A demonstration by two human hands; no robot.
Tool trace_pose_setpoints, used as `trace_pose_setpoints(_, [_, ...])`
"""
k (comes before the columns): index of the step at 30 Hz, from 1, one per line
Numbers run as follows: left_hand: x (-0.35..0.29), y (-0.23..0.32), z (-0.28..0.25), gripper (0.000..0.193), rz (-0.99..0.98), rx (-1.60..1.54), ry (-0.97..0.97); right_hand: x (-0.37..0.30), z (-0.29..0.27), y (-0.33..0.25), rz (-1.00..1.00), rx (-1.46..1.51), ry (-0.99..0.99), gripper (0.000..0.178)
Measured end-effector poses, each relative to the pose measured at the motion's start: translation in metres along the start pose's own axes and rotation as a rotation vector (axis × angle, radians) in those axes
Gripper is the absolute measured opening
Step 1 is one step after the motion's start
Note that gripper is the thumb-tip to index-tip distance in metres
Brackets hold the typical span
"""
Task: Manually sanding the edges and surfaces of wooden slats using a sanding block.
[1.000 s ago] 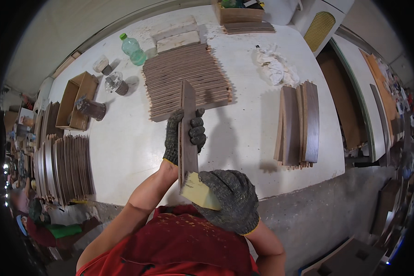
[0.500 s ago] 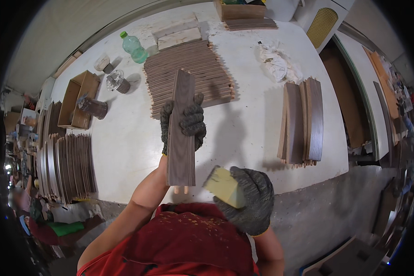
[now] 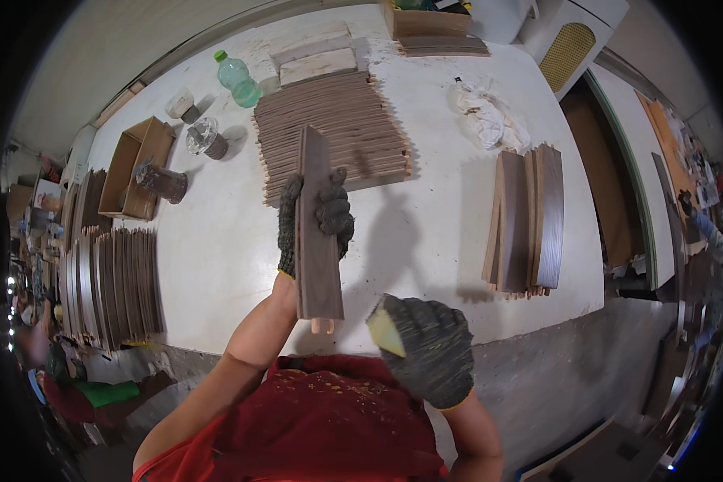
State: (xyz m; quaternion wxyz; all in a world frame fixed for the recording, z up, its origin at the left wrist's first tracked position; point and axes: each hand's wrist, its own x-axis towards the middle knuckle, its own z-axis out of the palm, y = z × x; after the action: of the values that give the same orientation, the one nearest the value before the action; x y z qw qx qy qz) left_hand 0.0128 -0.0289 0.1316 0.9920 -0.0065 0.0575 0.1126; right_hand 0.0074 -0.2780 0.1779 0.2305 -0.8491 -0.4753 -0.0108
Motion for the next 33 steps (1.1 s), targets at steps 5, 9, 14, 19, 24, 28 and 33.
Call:
trace_pose_setpoints(5, [0.003, -0.006, 0.001, 0.044, -0.017, -0.024, 0.125, -0.025, 0.015, 0.031, 0.303, 0.307, 0.215, 0.057])
trace_pose_setpoints(9, [-0.001, -0.019, -0.006, 0.037, -0.154, 0.024, 0.034, -0.034, 0.012, 0.035, 0.790, 1.309, 0.390, 0.059])
trace_pose_setpoints(14, [-0.010, -0.032, -0.014, 0.039, -0.274, 0.139, 0.088, -0.049, 0.018, 0.047, 0.774, 1.528, 0.433, 0.063])
trace_pose_setpoints(19, [-0.010, -0.046, -0.005, 0.042, -0.127, 0.336, 0.276, -0.039, -0.008, 0.031, 0.592, 0.958, 0.395, 0.066])
trace_pose_setpoints(24, [-0.004, -0.043, -0.014, 0.066, -0.054, 0.461, 0.302, -0.012, -0.042, 0.013, 0.034, 0.095, 0.228, 0.065])
trace_pose_setpoints(28, [-0.003, -0.044, -0.019, 0.071, -0.060, 0.469, 0.303, 0.012, -0.047, -0.003, -0.231, 0.014, -0.083, 0.062])
trace_pose_setpoints(33, [0.000, -0.045, -0.017, 0.072, -0.057, 0.515, 0.359, 0.016, -0.038, -0.005, -0.370, -0.104, -0.163, 0.061])
